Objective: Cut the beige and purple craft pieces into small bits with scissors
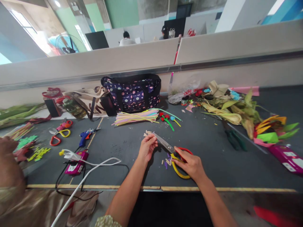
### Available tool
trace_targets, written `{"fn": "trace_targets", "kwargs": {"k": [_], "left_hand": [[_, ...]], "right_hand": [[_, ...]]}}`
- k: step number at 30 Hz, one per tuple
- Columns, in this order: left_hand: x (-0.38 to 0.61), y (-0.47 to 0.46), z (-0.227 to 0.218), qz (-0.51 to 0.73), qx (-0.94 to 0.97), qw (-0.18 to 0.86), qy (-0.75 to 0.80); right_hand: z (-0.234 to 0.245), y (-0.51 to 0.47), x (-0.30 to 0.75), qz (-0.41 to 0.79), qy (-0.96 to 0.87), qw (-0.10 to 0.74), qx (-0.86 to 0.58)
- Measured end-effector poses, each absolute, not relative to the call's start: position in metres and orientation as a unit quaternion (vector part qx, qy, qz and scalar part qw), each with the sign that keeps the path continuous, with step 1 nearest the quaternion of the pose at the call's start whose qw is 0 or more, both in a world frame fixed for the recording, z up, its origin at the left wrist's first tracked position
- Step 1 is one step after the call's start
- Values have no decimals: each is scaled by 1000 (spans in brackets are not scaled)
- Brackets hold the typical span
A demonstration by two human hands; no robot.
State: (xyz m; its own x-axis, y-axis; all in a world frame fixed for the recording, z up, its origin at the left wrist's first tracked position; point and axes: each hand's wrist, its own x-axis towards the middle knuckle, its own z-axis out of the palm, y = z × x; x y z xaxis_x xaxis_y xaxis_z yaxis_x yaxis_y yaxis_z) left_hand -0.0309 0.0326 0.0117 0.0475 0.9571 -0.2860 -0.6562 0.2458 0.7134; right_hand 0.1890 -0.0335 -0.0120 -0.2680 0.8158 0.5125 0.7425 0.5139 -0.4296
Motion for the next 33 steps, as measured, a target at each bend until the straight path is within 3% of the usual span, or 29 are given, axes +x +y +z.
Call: {"fn": "trace_targets", "kwargs": {"k": [8, 33], "left_hand": [[-32, 31, 18, 592, 194, 701, 349], [-32, 32, 16, 618, 217, 661, 367]], "right_hand": [[-8, -36, 190, 49, -760, 357, -541], [-16, -35, 189, 9, -795, 326, -512]]}}
